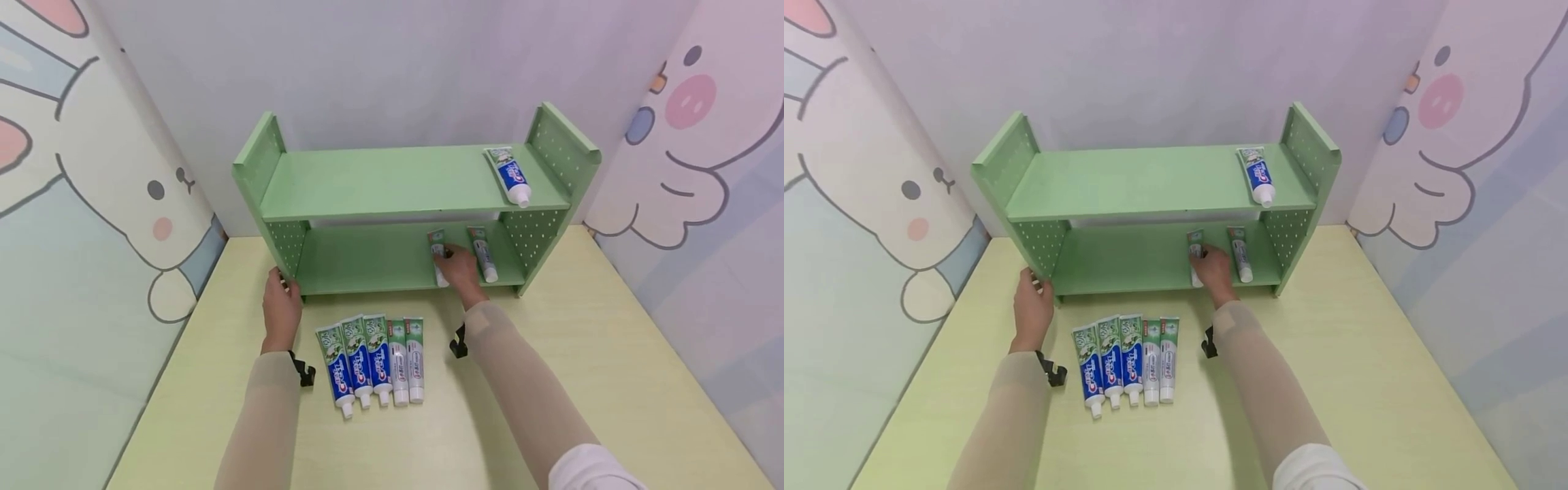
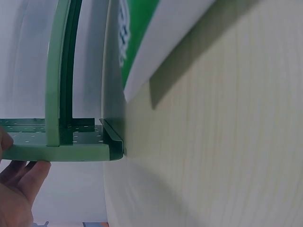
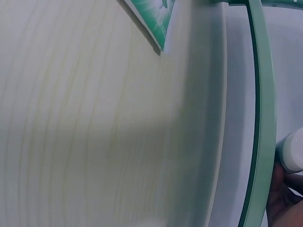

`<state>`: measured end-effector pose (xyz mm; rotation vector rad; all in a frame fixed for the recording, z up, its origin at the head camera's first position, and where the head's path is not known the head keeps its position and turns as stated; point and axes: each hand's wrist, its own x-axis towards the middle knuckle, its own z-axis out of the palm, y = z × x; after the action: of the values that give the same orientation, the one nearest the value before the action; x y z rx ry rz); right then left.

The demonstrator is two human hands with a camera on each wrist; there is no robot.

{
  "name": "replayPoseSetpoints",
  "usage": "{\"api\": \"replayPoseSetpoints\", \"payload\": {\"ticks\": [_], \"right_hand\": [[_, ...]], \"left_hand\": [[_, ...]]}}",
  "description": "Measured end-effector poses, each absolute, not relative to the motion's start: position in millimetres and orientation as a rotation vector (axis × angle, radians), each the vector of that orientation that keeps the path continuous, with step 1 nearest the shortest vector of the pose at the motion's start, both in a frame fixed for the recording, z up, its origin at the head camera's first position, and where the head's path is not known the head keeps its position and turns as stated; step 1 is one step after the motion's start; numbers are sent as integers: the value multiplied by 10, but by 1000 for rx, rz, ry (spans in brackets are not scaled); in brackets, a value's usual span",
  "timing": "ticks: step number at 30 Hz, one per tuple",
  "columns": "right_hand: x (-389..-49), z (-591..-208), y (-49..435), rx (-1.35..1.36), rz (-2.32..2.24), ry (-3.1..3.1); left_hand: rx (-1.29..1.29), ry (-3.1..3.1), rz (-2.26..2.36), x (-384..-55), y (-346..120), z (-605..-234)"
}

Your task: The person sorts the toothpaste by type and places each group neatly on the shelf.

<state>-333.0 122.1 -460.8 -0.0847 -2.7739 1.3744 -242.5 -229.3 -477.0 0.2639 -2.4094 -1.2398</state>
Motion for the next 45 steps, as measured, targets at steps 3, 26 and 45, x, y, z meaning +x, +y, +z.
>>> {"api": "replayPoseSetpoints", "payload": {"ticks": [3, 26, 45], "right_hand": [[-3341, -4605, 1208, -88, 1355, -2771], [-3301, -4645, 1222, -80, 1244, -2772], [-3224, -4596, 1263, -16, 1234, -2735]], "left_hand": [[254, -2401, -1238, -2425, -2294, -4760], [252, -2414, -1229, -2429, -2280, -4793], [251, -2412, -1225, -2438, -2312, -4784]]}}
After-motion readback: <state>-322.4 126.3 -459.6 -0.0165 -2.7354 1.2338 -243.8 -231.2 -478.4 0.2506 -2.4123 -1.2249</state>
